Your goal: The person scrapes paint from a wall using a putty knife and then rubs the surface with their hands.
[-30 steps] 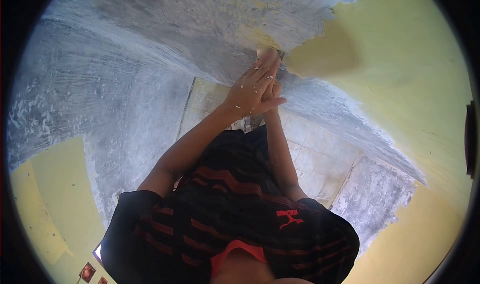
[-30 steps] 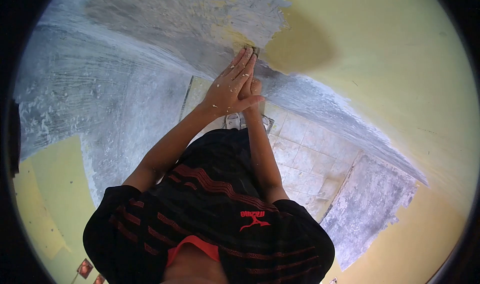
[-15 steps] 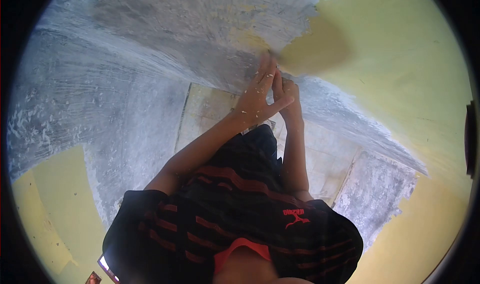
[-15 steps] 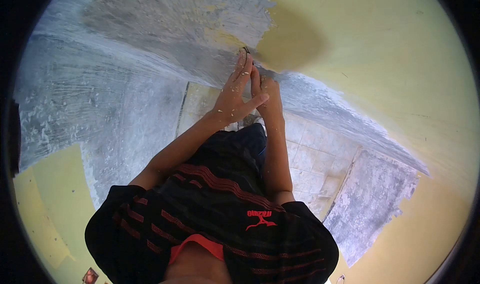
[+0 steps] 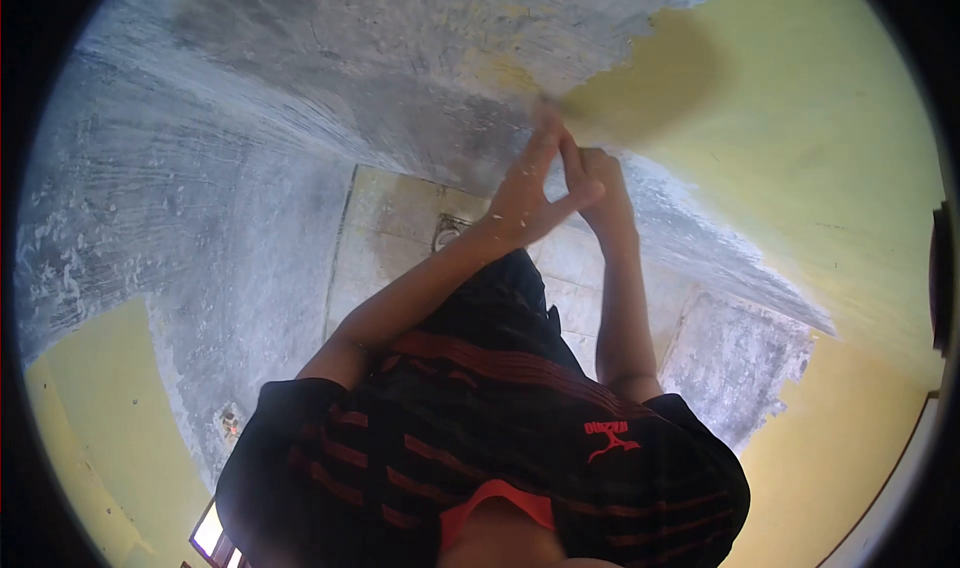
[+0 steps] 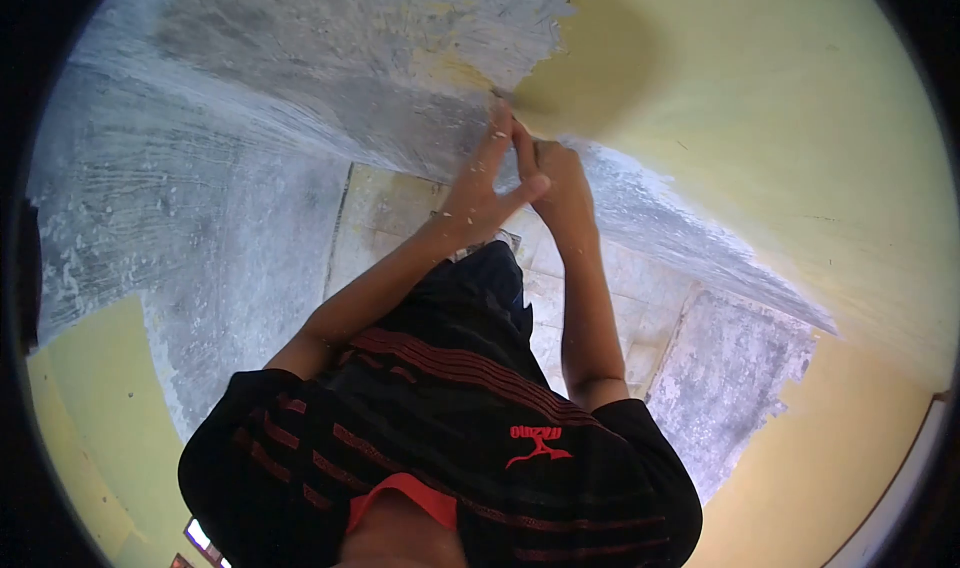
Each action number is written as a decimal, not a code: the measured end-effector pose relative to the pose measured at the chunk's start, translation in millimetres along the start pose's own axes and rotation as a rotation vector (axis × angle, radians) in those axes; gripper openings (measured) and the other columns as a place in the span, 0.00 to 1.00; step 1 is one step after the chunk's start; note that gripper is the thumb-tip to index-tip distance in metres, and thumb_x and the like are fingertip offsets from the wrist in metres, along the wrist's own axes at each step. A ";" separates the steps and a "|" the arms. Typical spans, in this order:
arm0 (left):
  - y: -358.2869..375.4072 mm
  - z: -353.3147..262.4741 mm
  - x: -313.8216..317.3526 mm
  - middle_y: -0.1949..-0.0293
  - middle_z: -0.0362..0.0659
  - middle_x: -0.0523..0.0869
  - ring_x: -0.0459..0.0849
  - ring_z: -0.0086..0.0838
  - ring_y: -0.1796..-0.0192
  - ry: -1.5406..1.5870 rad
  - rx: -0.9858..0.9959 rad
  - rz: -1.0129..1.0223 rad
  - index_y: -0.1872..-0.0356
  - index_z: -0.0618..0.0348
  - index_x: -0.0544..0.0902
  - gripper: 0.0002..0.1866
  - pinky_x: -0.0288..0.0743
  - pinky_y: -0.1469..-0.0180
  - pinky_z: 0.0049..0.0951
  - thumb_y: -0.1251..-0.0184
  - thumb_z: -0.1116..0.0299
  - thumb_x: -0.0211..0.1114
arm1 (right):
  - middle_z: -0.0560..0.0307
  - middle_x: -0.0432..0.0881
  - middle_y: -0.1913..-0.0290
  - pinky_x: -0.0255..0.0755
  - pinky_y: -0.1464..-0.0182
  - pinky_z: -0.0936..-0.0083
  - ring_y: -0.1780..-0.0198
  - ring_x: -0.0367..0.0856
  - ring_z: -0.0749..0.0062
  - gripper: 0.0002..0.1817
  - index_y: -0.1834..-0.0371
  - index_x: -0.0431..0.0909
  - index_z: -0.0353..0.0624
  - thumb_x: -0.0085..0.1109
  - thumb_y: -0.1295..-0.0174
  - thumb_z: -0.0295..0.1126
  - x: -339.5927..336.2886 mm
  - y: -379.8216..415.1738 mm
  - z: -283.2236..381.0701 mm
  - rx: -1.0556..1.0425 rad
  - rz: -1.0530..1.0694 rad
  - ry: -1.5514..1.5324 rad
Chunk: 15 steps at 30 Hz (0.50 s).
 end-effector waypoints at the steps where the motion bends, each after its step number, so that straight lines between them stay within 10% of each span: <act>1: -1.8 4.5 -6.3 0.14 0.73 0.54 0.52 0.58 0.10 0.023 -0.020 -0.018 0.14 0.78 0.50 0.52 0.48 0.12 0.45 0.21 0.51 0.70 | 0.30 0.86 0.68 0.78 0.59 0.47 0.62 0.86 0.28 0.29 0.57 0.88 0.33 0.48 0.15 0.49 7.5 -5.4 3.5 0.096 -0.015 -0.082; 15: -2.8 1.0 4.1 0.13 0.71 0.50 0.48 0.55 0.09 0.150 -0.116 0.007 0.14 0.78 0.50 0.54 0.46 0.12 0.46 0.19 0.44 0.68 | 0.30 0.87 0.62 0.77 0.58 0.50 0.58 0.87 0.30 0.22 0.38 0.84 0.42 0.50 0.16 0.47 -15.0 -6.0 1.4 0.170 0.117 -0.124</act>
Point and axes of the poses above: each hand's wrist, its own y-axis away from the middle knuckle, its own x-axis out of the palm, z = x × y, the point moved 1 cm from there along -y, towards the middle knuckle
